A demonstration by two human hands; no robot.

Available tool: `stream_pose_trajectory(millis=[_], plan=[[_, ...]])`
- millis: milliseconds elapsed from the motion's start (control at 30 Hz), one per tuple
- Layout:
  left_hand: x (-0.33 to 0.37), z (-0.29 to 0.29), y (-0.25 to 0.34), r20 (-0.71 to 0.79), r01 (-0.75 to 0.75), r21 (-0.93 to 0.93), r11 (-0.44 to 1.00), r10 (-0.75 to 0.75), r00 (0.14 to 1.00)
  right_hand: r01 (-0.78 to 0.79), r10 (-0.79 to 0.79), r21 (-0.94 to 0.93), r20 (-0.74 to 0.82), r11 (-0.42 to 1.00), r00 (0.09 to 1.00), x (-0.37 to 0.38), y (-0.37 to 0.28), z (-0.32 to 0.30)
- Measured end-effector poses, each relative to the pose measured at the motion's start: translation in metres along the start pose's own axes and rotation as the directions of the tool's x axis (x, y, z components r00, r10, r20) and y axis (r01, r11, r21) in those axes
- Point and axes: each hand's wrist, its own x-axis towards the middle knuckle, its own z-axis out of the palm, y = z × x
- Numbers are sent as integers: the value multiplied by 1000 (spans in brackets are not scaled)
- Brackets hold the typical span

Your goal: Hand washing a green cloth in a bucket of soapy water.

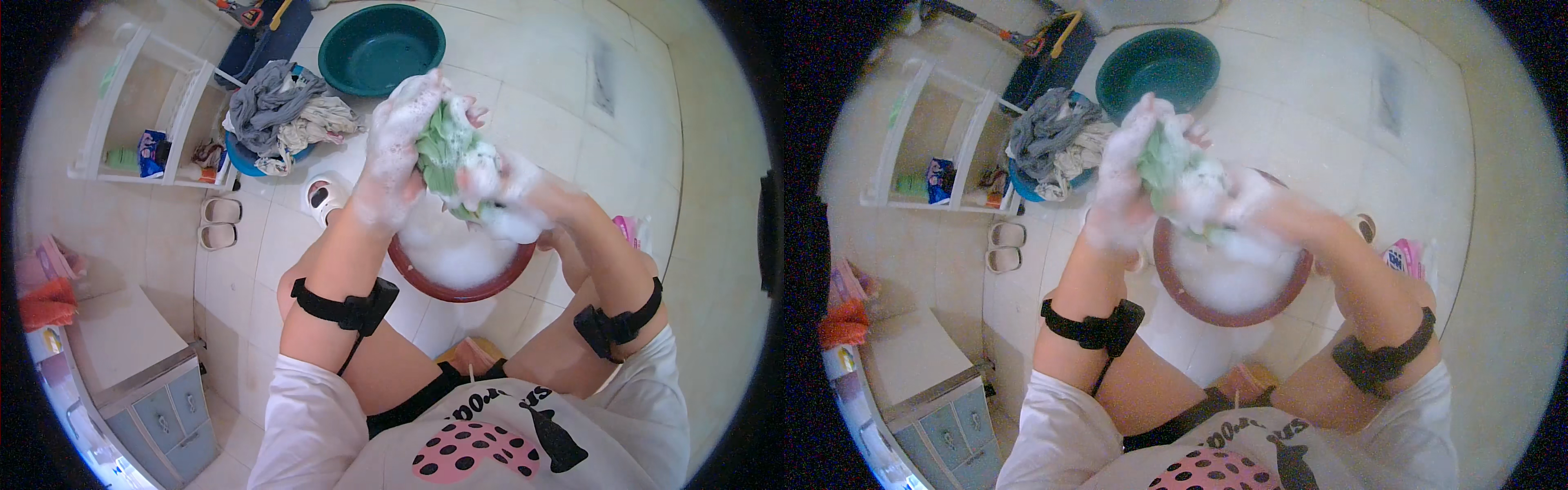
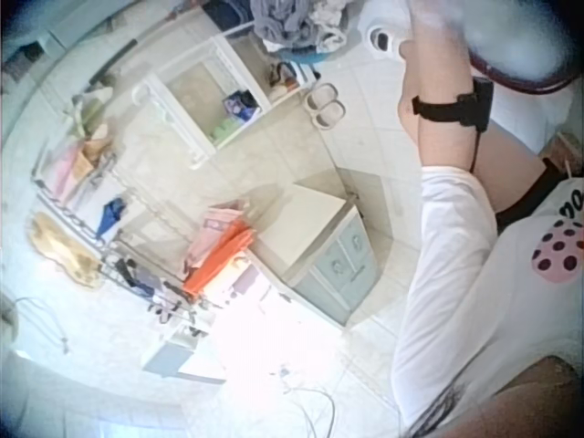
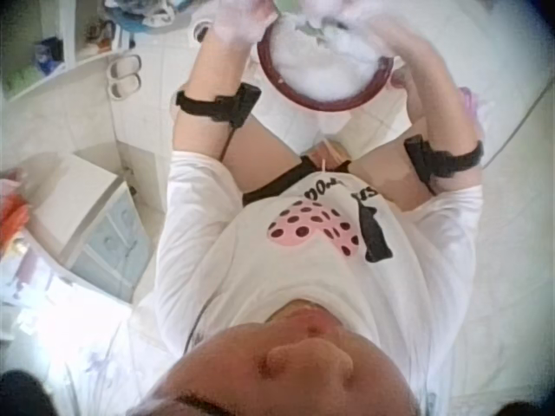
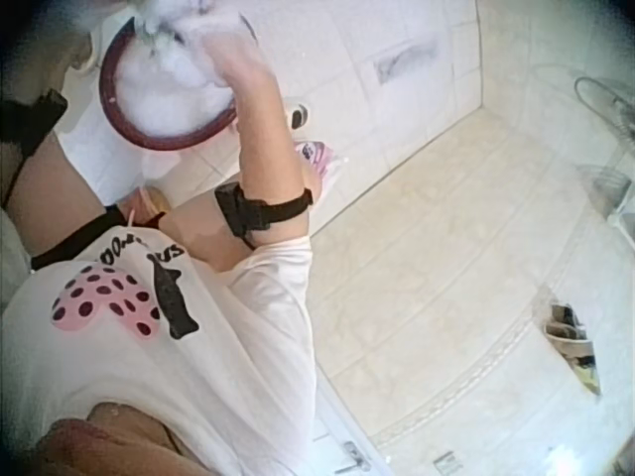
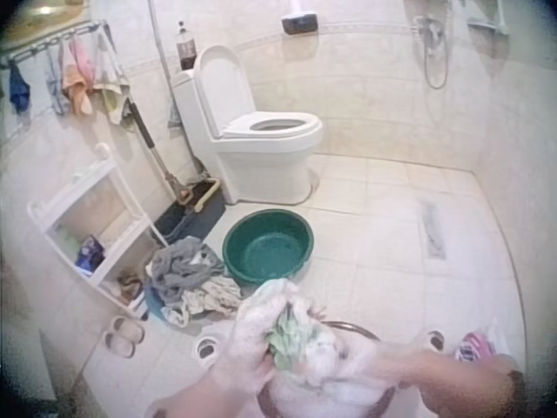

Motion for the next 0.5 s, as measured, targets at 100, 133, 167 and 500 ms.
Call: stream_pose_trajectory(millis=[100,133,167,500], plan=[[-1,11,1,-239,-47,-25,999,40,970,97,-39,-390,153,916,987,-4,3,-15],[0,15,2,-354,-95,-45,994,73,932,97,-41,-390,149,915,988,-4,1,-18],[2,10,3,-350,-94,-46,995,72,934,30,40,-481,135,876,990,-4,-3,-20],[1,-18,12,-338,-183,80,980,199,920,39,-267,-862,-113,506,957,7,13,2]])
